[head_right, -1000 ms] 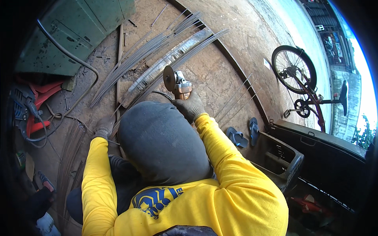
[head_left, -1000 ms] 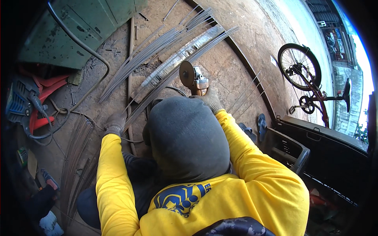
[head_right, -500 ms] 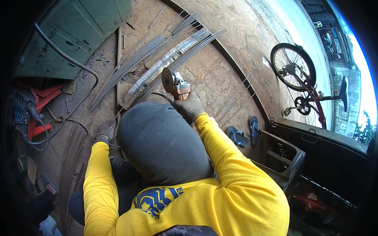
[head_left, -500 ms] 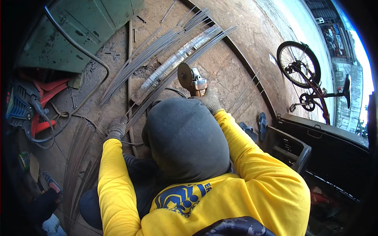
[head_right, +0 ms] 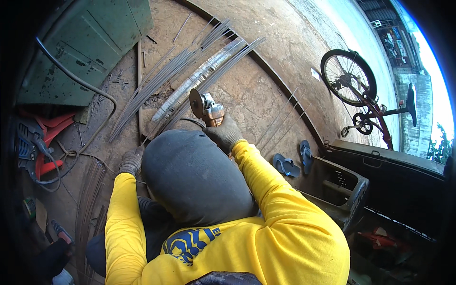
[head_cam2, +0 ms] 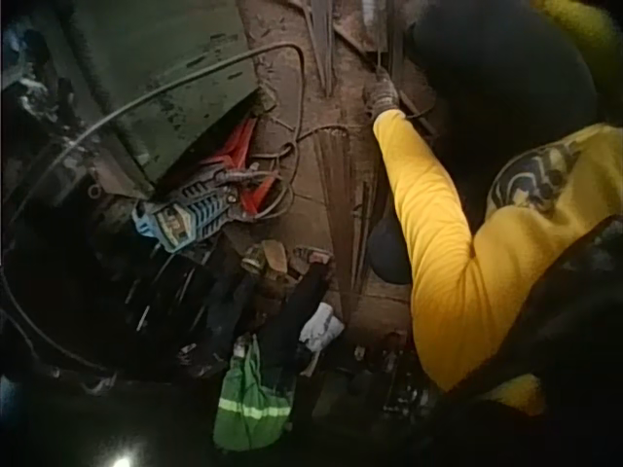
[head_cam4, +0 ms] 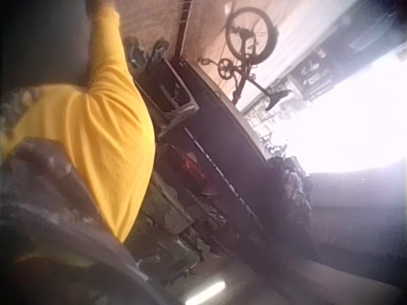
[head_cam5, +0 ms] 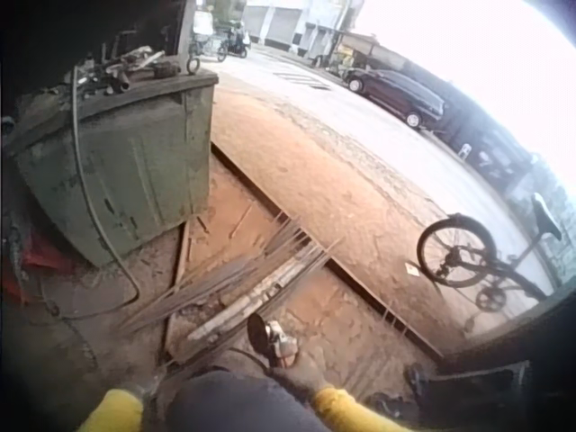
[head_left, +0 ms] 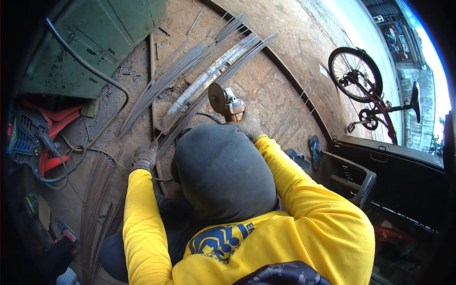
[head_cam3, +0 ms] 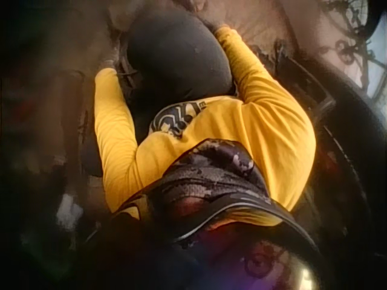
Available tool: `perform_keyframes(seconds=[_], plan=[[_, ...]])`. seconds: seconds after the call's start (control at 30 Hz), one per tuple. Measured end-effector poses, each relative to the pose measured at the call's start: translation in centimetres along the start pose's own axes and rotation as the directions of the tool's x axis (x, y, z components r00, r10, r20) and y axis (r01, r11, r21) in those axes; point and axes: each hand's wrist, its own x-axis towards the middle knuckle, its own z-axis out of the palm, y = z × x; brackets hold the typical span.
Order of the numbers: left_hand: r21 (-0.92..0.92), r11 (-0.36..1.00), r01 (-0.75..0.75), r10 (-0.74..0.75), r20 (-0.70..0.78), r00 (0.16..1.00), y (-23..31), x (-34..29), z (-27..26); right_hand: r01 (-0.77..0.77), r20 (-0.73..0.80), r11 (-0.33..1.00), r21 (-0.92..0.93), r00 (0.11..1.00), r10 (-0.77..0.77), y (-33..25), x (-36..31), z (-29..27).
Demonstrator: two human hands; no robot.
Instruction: The person uses an angle grinder to cut through several long metal bars one at a time while holding them down on the floor.
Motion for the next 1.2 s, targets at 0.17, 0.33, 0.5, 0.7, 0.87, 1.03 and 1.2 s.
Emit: perform_keyframes(seconds=[0.17,0.33,0.5,0.7,0.87,1.03,1.2], plan=[[0.015,0.998,0.054,-0.054,0.009,0.998,-0.2,0.6,0.2,0.014,0.01,1.0,0.018,1.0,-0.014,0.5,0.6,0.2],[-0.008,0.999,0.032,-0.032,0.012,0.999,0.1,0.2,-0.7,0.018,0.02,1.0,0.005,1.0,-0.018,-0.6,-0.1,0.0],[0.048,0.99,0.131,-0.134,0.048,0.99,2.9,-1.8,-2.2,0.008,0.037,1.0,0.027,0.999,-0.009,-1.3,-0.8,-0.4],[0.068,0.993,0.101,-0.105,0.06,0.993,4.0,-2.7,-3.2,-0.008,0.032,1.0,-0.009,0.999,0.008,-1.6,-0.9,-0.6],[0.061,0.995,0.085,-0.087,0.045,0.995,2.6,-1.9,-2.4,0.025,0.038,1.0,0.003,0.999,-0.025,-1.3,-0.5,-0.2],[0.06,0.995,0.078,-0.081,0.049,0.996,3.4,-2.1,-2.5,-0.019,0.042,1.0,-0.025,0.999,0.02,-0.8,0.0,0.0],[0.042,0.996,0.078,-0.08,0.03,0.996,3.3,-2.1,-2.3,0.027,0.018,0.999,-0.039,0.999,-0.026,-0.2,0.4,0.7]])
